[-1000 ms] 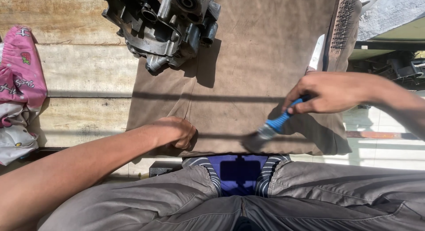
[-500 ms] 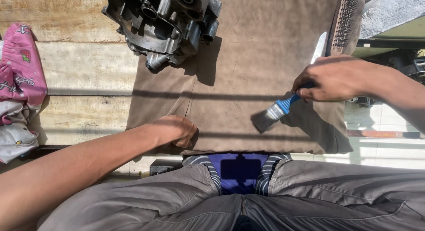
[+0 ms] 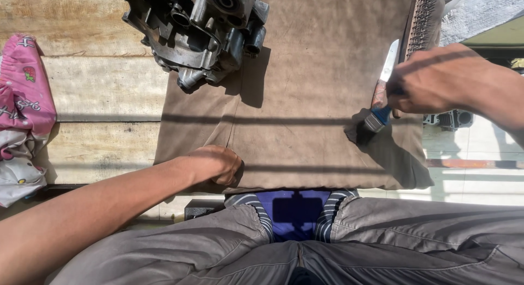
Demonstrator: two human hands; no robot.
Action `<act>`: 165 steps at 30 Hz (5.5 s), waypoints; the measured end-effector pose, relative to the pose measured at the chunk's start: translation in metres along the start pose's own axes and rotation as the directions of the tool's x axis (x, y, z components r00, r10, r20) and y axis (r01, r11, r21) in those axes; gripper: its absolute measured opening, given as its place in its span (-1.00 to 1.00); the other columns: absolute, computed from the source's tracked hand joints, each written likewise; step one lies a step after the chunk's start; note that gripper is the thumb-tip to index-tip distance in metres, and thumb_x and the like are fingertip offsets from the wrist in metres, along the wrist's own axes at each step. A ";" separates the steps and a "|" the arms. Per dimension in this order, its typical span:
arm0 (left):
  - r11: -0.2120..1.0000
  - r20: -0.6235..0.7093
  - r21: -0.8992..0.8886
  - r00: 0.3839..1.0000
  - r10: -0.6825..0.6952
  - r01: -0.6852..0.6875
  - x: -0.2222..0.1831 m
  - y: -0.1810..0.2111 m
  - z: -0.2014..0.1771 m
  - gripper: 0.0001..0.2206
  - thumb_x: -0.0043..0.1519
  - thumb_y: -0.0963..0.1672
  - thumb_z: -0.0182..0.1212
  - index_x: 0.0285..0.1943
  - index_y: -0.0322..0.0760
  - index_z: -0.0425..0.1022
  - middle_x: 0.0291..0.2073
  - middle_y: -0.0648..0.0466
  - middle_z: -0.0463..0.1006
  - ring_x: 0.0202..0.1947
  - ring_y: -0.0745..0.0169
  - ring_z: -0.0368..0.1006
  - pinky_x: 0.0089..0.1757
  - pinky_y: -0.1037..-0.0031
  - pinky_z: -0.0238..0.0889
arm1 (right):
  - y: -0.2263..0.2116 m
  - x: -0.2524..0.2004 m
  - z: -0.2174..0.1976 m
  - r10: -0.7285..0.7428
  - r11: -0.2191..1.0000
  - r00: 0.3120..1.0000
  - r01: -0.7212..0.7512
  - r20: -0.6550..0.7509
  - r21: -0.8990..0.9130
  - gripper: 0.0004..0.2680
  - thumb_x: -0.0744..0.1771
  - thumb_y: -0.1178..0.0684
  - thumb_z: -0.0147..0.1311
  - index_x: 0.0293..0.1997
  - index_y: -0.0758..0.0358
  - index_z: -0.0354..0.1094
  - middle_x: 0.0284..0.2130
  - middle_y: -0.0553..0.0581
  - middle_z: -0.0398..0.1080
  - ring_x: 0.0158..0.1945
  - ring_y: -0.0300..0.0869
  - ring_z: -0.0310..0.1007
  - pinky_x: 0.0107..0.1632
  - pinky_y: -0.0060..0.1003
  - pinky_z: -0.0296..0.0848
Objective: Cleaning and scraping residues from an engine crankcase part on a low workbench.
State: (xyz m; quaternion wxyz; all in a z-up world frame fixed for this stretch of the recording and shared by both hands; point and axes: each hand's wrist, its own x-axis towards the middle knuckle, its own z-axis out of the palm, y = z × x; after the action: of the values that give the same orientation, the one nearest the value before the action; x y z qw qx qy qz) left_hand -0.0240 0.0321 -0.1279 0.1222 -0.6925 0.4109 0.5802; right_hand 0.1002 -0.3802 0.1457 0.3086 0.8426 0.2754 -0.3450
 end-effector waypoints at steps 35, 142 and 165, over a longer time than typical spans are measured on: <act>0.851 0.267 -0.383 0.925 -0.271 0.360 -0.158 -0.004 -0.130 -0.68 0.42 0.00 0.02 -0.11 -0.05 0.75 -0.21 0.26 0.77 -0.20 0.37 0.65 -0.25 0.52 0.44 | -0.130 -0.021 -0.025 -0.347 0.819 0.473 0.574 -0.810 -0.016 -0.65 0.30 0.15 0.08 0.25 0.28 0.34 -0.19 0.15 0.54 -0.38 -0.25 0.29 -0.41 -0.45 0.57; 0.765 -0.328 -0.309 0.692 -0.644 0.565 -0.169 -0.095 -0.074 -0.42 0.23 0.19 0.27 0.16 -0.30 0.54 -0.20 -0.09 0.68 -0.22 -0.08 0.64 -0.19 0.10 0.52 | -0.308 0.040 -0.064 0.029 0.180 0.034 0.983 -0.999 0.039 -0.80 0.35 0.25 -0.18 -0.05 0.25 0.43 -0.08 0.26 0.36 -0.08 0.06 0.44 -0.02 -0.15 0.51; 0.908 -0.307 -0.096 0.855 -0.417 0.409 -0.171 -0.024 -0.131 -0.66 0.41 -0.06 -0.06 -0.11 -0.42 0.59 -0.35 -0.07 0.66 -0.51 0.16 0.54 -0.37 0.36 0.54 | -0.270 -0.031 -0.027 -0.357 0.478 0.307 0.872 -0.882 0.109 -0.80 0.32 0.21 -0.03 0.04 0.26 0.16 -0.10 0.24 0.14 -0.05 0.05 0.24 -0.23 -0.22 0.55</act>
State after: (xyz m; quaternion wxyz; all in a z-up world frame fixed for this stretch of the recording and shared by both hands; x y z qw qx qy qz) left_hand 0.0876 0.0359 0.0583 0.1660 -0.8509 0.2591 0.4258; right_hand -0.0908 -0.1913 0.0953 -0.2833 0.7575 0.5772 -0.1130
